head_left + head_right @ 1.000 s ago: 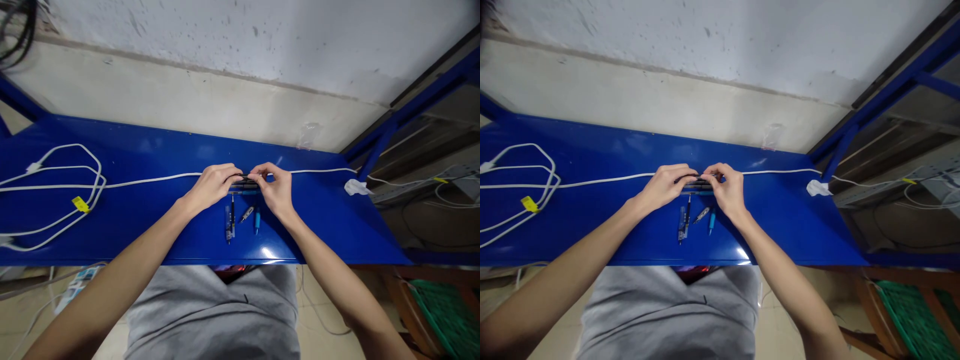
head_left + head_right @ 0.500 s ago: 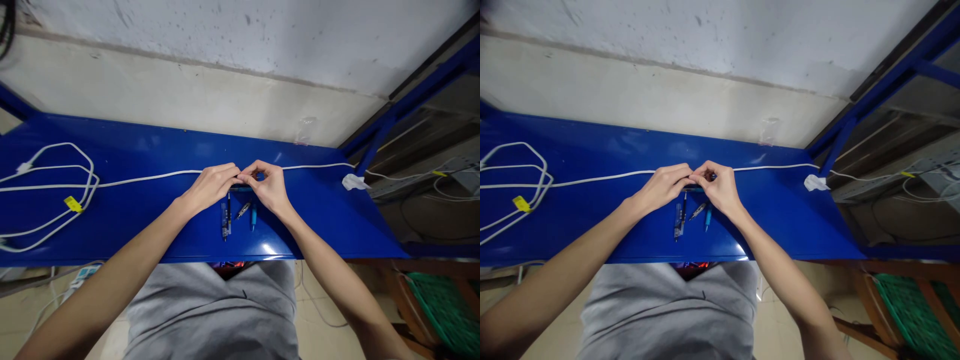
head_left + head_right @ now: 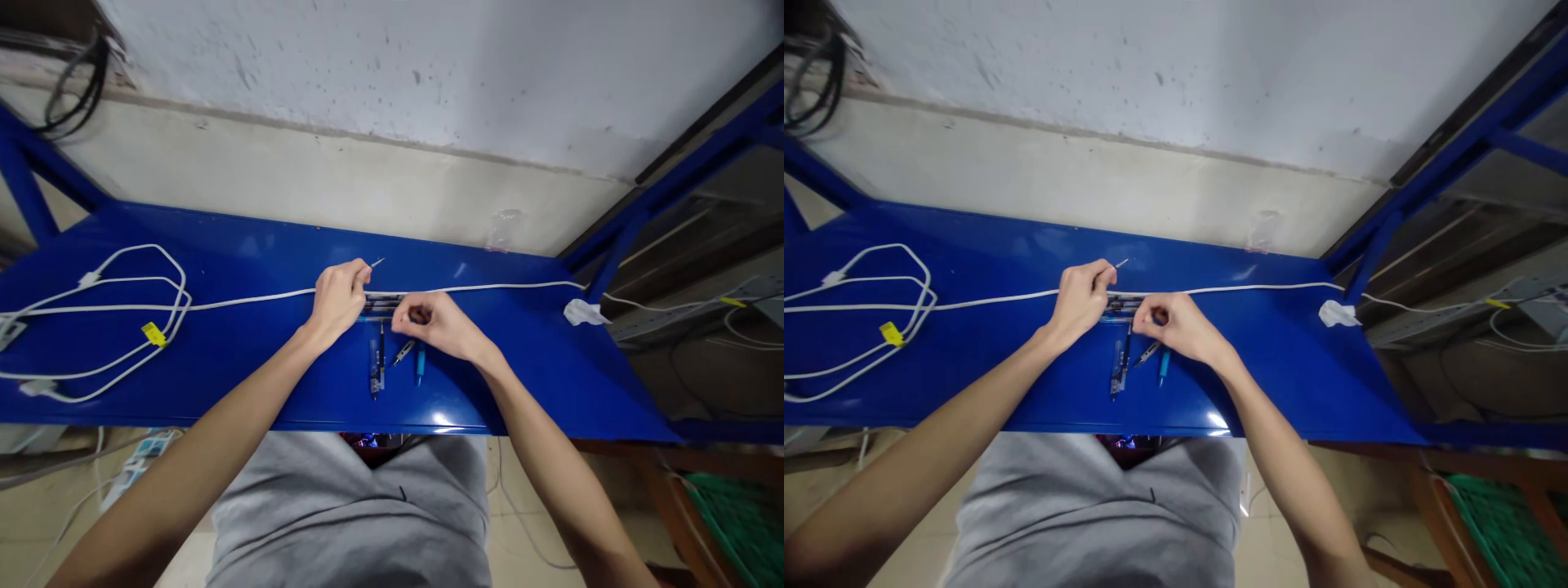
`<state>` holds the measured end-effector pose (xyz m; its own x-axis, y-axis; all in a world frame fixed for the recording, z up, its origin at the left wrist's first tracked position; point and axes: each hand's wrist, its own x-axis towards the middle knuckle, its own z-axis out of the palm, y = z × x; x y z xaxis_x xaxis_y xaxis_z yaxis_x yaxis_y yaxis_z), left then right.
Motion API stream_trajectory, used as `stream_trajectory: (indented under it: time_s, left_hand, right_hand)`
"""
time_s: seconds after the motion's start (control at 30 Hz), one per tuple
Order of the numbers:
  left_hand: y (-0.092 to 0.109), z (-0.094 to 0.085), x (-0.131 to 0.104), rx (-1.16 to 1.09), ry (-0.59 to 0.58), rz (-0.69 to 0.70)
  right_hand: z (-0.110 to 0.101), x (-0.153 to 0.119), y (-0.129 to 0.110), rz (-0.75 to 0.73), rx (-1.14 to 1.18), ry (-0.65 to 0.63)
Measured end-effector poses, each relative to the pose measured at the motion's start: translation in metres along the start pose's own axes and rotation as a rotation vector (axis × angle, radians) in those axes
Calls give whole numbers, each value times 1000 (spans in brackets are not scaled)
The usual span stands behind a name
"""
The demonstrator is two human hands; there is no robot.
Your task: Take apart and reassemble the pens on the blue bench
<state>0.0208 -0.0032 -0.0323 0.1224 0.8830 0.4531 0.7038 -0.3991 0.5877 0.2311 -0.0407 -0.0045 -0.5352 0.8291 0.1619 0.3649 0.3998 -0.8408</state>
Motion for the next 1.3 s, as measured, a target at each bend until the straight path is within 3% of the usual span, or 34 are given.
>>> stream_trajectory:
  time_s: [0.07, 0.13, 0.57, 0.83, 1.0, 1.13, 1.2, 1.3]
  left_hand:
    - [1, 0, 1, 22, -4, -43]
    - [3, 0, 1, 43, -32, -52]
    - [29, 6, -9, 75, -142, -133]
    - [27, 9, -10, 96, -149, -122]
    - [20, 9, -7, 25, -114, -89]
    - [13, 4, -2, 2, -90, -61]
    - [11, 1, -1, 0, -96, -34]
    - [10, -1, -1, -3, -138, 69]
  right_hand:
    - [5, 0, -6, -38, -13, -157]
    - [11, 0, -9, -61, -94, -213]
    - [27, -1, -4, 37, -295, -261]
    - [33, 0, 0, -5, -265, -267]
    - [34, 0, 3, -96, -162, -195]
    - [27, 1, -2, -78, -31, -131]
    - [20, 2, -5, -71, 74, 2]
    - [8, 4, -2, -88, 188, 352]
